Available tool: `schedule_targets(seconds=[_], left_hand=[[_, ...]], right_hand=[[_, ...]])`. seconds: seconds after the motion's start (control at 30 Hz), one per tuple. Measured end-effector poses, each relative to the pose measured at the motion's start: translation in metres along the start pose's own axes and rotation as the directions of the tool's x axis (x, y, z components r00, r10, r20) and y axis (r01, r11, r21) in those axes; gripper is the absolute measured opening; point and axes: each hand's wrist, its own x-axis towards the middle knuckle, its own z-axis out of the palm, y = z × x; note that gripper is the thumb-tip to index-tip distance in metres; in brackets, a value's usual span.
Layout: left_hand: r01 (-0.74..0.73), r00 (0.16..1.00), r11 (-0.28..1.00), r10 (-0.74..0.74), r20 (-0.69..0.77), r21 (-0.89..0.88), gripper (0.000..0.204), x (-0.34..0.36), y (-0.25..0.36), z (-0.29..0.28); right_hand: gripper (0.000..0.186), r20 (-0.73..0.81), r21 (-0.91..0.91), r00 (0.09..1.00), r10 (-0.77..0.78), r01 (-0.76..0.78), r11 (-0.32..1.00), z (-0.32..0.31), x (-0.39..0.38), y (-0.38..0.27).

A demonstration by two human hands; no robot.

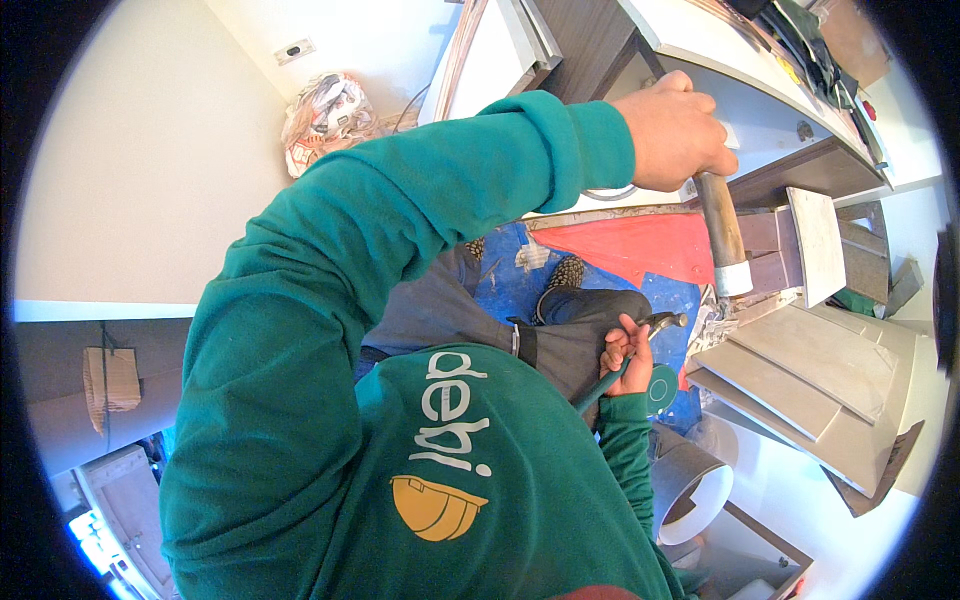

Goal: The person sits on the floor and uses a hammer and a chisel to pry and adjust parts of a white cabinet. They also use a tape measure to check dimensions inside the cabinet.

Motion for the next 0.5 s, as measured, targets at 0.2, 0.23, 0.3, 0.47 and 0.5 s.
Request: schedule_targets(seconds=[0.2, 0.23, 0.3, 0.47, 0.5], left_hand=[[0.002, 1.000, 1.000, -0.002, 0.017, -0.004, 0.025, -0.0004, -0.0014, -0.0019], [0.001, 1.000, 1.000, -0.001, 0.014, -0.001, 0.025, -0.0003, -0.0015, -0.0015], [-0.001, 1.000, 1.000, 0.001, 0.008, 0.008, 0.025, -0.0004, -0.0018, -0.0009], [-0.003, 1.000, 1.000, 0.003, 0.001, -0.006, 0.025, -0.0003, -0.0034, -0.0001], [-0.002, 1.000, 1.000, 0.002, 0.001, -0.005, 0.026, 0.0000, -0.0034, -0.0001]], right_hand=[[0.047, 0.004, 0.002, 1.000, -0.003, 0.003, 1.000, 0.0004, -0.0003, -0.0004], [0.047, 0.002, 0.000, 1.000, -0.007, 0.007, 1.000, 0.0003, -0.0005, -0.0004], [0.047, 0.011, 0.013, 1.000, -0.006, 0.006, 1.000, -0.0011, -0.0002, 0.0001], [0.047, 0.011, 0.020, 1.000, 0.000, -0.001, 1.000, -0.0018, 0.0008, 0.0001], [0.047, 0.014, 0.022, 1.000, 0.000, 0.000, 1.000, -0.0012, 0.0005, -0.0001]])
